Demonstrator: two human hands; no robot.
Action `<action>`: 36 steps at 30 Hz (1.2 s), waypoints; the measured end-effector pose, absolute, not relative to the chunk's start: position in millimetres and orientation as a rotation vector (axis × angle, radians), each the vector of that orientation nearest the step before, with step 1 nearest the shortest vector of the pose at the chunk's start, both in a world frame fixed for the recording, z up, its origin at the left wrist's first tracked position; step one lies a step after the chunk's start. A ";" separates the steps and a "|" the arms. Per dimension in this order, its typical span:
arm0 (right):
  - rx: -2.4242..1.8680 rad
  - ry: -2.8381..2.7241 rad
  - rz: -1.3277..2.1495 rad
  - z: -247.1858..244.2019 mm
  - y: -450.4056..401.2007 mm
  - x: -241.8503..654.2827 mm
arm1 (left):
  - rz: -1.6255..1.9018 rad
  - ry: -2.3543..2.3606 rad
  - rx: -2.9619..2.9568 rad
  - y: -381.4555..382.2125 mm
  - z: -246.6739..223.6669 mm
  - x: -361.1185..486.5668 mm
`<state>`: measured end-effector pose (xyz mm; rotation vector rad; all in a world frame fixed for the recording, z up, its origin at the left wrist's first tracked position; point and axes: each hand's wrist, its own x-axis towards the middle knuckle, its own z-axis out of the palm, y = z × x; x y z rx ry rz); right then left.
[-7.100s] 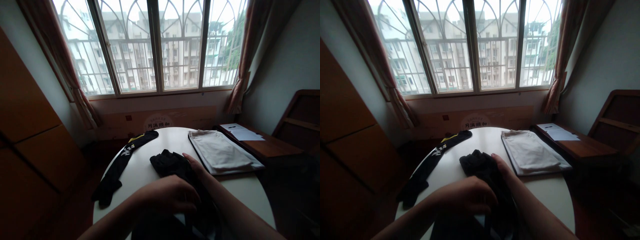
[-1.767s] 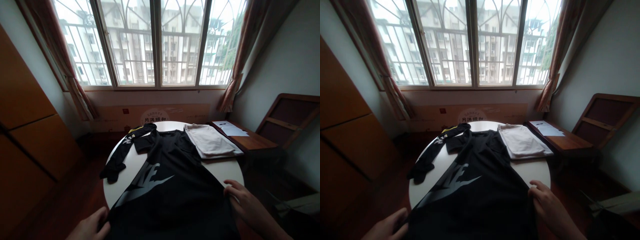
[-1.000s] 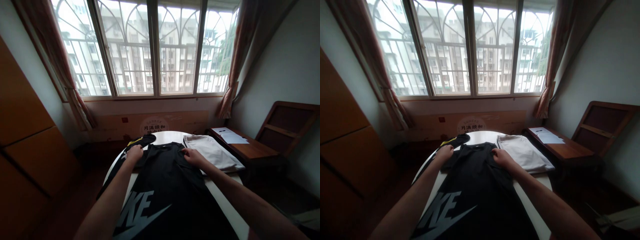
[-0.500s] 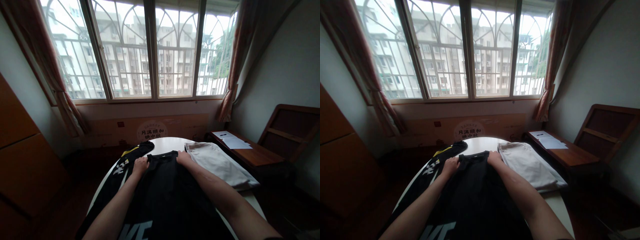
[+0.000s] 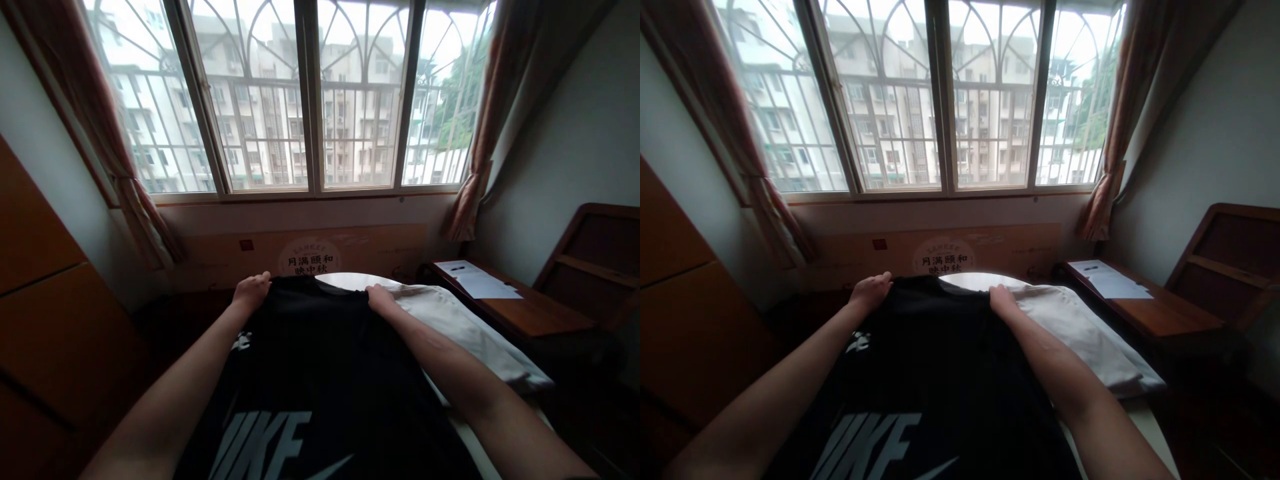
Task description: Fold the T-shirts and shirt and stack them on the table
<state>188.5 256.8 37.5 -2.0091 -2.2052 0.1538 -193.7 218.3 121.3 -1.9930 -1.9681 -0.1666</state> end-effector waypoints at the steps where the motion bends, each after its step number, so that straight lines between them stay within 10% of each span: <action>1: -2.007 -2.190 0.139 38.7 261.2 188.6 | -0.164 -1.981 -1.964 222.6 121.3 -198.5; 21: -1.747 -2.546 0.188 16.8 172.8 161.0 | -0.071 -2.072 -2.317 245.6 -14.1 -98.0; 36: -1.781 -1.867 0.419 37.6 211.3 208.9 | -0.119 -2.111 -2.312 242.1 -15.3 -99.9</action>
